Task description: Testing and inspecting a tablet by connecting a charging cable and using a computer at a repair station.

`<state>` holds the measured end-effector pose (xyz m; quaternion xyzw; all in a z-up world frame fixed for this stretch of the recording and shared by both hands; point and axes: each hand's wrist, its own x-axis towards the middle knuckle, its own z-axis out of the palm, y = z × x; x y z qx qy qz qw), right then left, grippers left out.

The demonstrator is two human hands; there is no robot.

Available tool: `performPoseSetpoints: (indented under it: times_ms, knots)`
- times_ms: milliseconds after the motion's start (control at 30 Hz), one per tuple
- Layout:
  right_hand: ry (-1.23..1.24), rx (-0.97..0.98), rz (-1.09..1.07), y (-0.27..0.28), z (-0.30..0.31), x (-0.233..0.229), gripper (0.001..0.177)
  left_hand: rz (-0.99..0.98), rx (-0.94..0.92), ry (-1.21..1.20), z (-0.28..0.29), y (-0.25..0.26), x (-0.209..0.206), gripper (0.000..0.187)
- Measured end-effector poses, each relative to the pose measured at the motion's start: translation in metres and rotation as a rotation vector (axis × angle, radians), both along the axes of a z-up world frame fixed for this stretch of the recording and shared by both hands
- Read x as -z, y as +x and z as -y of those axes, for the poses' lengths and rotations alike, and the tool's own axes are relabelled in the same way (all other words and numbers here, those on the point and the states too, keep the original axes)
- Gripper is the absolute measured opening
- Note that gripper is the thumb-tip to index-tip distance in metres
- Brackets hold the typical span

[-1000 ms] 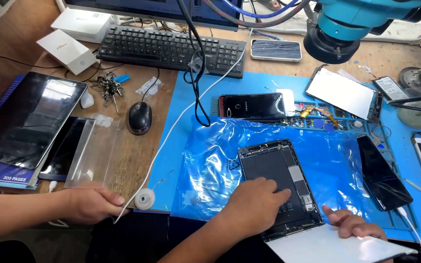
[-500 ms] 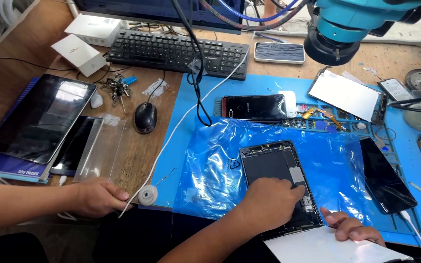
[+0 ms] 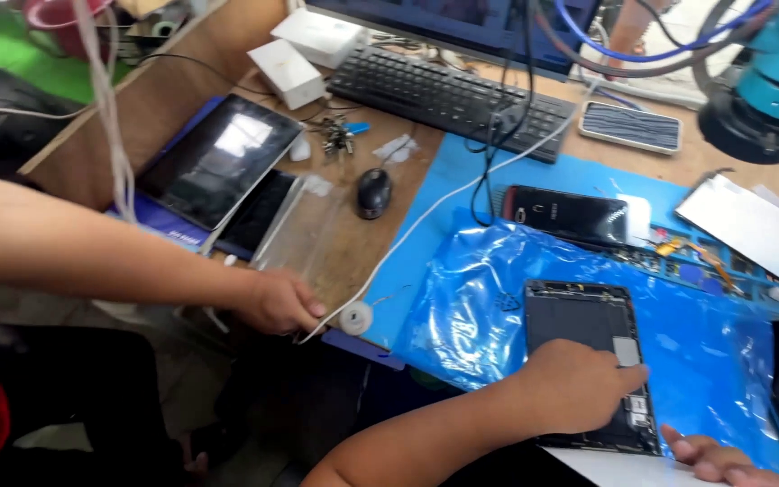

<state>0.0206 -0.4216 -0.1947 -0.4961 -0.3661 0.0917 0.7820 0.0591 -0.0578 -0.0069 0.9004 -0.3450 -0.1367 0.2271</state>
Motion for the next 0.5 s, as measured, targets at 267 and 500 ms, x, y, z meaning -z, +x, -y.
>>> performPoseSetpoints:
  times_ms: [267, 500]
  knots:
    - [-0.115, -0.152, 0.111, 0.053, 0.057, 0.081, 0.051, -0.087, -0.073, 0.042, -0.011, -0.009, -0.022, 0.044]
    - [0.097, 0.424, -0.037, -0.037, -0.08, -0.039, 0.04, 0.161, -0.202, -0.185, -0.013, -0.014, 0.012, 0.022]
